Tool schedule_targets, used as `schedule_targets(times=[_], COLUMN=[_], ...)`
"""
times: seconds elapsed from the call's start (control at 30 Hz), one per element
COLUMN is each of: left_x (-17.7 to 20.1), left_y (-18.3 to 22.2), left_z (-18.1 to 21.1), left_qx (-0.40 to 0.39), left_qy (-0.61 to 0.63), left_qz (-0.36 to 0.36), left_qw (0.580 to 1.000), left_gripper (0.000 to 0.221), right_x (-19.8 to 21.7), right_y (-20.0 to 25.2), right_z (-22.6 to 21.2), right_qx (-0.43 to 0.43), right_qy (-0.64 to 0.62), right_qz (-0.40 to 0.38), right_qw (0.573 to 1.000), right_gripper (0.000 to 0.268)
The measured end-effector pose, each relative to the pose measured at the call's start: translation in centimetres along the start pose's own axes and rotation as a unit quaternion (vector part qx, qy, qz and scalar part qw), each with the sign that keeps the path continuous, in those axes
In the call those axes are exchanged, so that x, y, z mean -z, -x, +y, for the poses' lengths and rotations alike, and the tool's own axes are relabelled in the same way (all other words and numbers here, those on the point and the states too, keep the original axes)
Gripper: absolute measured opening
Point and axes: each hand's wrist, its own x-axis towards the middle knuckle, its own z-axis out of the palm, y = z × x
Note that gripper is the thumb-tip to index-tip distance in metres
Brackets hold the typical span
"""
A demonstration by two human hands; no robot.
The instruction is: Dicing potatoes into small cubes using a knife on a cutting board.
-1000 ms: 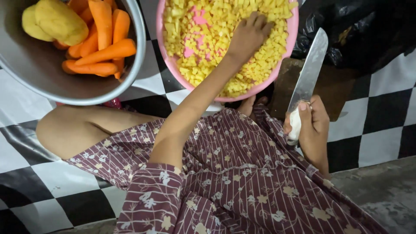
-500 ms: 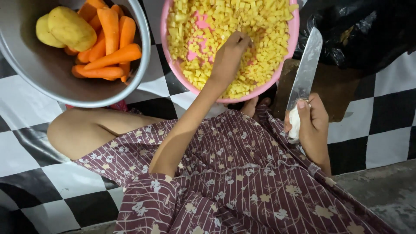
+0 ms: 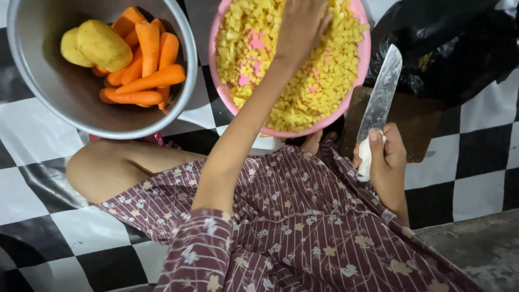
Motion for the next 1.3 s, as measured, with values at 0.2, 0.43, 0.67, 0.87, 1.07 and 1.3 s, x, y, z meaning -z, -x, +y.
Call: schedule_targets(times=[0.2, 0.43, 0.67, 0.87, 1.07, 1.3], left_x=[-3.7, 7.2, 8.4, 1.5, -14.4, -19.5], left_y=[1.9, 9.1, 9.6, -3.4, -14.9, -18.0], left_z=[-0.8, 0.4, -1.6, 1.3, -2.3, -3.5], left_qx=[-0.099, 0.051, 0.058, 0.014, 0.071, 0.175], left_qy=[-0.139, -0.02, -0.037, 0.035, 0.062, 0.237], left_qz=[-0.034, -0.089, -0.05, -0.029, -0.059, -0.09], left_qw=[0.985, 0.995, 0.996, 0.999, 0.994, 0.951], left_gripper=[0.033, 0.02, 0.035, 0.021, 0.02, 0.031], right_x=[0.8, 1.5, 0.9, 1.2, 3.2, 6.8], right_y=[-0.7, -2.7, -4.3, -4.7, -4.6, -6.0], right_z=[1.2, 2.0, 0.7, 0.8, 2.8, 7.2], right_qx=[-0.023, 0.075, 0.105, 0.01, -0.047, -0.072], right_qy=[-0.004, 0.093, 0.142, 0.075, 0.024, 0.03], right_qz=[0.019, 0.034, 0.04, 0.061, 0.099, 0.112], right_qw=[1.0, 0.992, 0.984, 0.995, 0.994, 0.991], right_gripper=[0.016, 0.03, 0.03, 0.018, 0.018, 0.018])
